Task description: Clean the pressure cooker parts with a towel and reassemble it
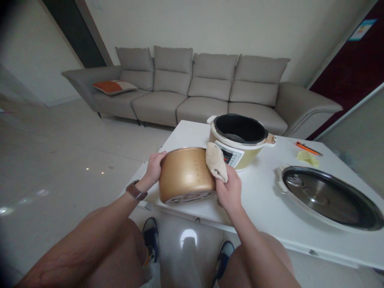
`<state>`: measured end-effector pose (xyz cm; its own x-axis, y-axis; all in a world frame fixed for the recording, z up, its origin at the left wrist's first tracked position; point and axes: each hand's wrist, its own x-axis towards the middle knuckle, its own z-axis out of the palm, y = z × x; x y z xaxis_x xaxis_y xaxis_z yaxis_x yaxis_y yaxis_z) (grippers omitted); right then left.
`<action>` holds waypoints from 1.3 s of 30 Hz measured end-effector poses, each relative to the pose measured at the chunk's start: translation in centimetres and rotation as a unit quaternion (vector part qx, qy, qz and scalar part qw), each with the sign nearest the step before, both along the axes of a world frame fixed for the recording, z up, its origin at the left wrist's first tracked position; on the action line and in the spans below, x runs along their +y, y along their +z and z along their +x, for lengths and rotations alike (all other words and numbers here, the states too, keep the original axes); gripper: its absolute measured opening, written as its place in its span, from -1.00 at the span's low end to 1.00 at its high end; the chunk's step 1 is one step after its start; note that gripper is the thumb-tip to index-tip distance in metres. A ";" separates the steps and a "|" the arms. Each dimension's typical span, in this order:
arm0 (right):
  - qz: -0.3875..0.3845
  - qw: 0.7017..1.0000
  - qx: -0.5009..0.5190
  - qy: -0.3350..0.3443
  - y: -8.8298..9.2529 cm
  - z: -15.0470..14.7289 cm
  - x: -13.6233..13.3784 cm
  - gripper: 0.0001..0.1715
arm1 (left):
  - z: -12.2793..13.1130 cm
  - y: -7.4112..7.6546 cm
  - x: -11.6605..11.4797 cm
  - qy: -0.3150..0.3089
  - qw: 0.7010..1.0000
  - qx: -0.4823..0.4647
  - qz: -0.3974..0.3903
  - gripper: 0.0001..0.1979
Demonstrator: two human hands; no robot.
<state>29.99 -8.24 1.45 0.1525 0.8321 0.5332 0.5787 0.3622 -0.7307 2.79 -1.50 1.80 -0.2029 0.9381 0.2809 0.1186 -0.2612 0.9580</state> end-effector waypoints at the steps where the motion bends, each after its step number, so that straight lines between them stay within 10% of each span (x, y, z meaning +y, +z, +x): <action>1: 0.000 1.000 0.000 0.000 0.0 0.0 0.0 -0.64 | 0.0 0.0 0.0 0.003 1.000 -0.002 0.002 -0.50; 39: 0.013 1.000 -0.024 0.003 0.2 0.3 0.0 -0.59 | 0.1 -0.4 0.4 0.002 1.000 -0.011 -0.002 -0.52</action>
<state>30.33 -8.25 1.62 0.1210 0.8186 0.5614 0.6108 0.3844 -0.6922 2.87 -1.15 1.35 -0.2129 0.9383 0.2727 0.0979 -0.2572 0.9614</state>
